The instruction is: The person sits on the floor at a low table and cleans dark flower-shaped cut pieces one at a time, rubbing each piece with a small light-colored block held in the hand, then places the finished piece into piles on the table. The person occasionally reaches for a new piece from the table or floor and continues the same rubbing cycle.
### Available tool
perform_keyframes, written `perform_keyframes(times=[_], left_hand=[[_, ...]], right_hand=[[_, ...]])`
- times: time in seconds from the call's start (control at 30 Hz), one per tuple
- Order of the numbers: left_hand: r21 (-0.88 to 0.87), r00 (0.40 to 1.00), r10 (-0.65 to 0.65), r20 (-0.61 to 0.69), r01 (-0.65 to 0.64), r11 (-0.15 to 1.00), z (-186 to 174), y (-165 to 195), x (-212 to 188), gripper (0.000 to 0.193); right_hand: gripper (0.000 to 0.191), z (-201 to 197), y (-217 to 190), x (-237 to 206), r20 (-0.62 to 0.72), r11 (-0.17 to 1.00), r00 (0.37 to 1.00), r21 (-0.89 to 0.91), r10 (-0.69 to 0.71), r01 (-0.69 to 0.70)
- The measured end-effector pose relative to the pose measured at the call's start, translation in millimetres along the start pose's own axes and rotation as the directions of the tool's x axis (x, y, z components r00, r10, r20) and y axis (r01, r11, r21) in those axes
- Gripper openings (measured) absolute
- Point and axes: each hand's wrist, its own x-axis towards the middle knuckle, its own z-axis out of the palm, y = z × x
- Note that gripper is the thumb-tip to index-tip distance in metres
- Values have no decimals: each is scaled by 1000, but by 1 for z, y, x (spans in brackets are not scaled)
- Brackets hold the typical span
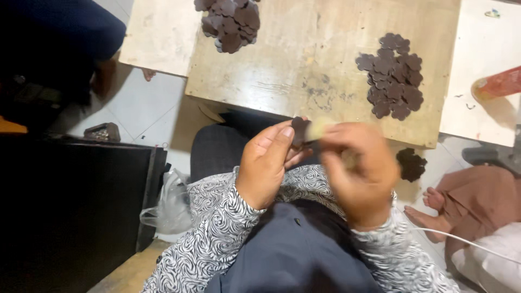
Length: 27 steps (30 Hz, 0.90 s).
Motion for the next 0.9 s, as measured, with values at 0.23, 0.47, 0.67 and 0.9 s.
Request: perform_keyframes(times=[0.23,0.47,0.67,0.9], left_hand=[[73,998,20,67,-25,997,-6,1,-6,35],[239,981,86,176,-127,963,-1,-10,-7,31],[166,981,92,168,-120,979,-5,-14,-5,27],[218,990,97,104,-118,969,-7,-12,1,24]], right_hand=[[18,12,4,14,-77,923,954,284,290,-258],[29,-2,-3,-2,198,978,964,-146,180,-152],[21,6,14,-7,216,776,866,385,451,-500],[23,3,6,-2,99,923,953,238,285,-301]])
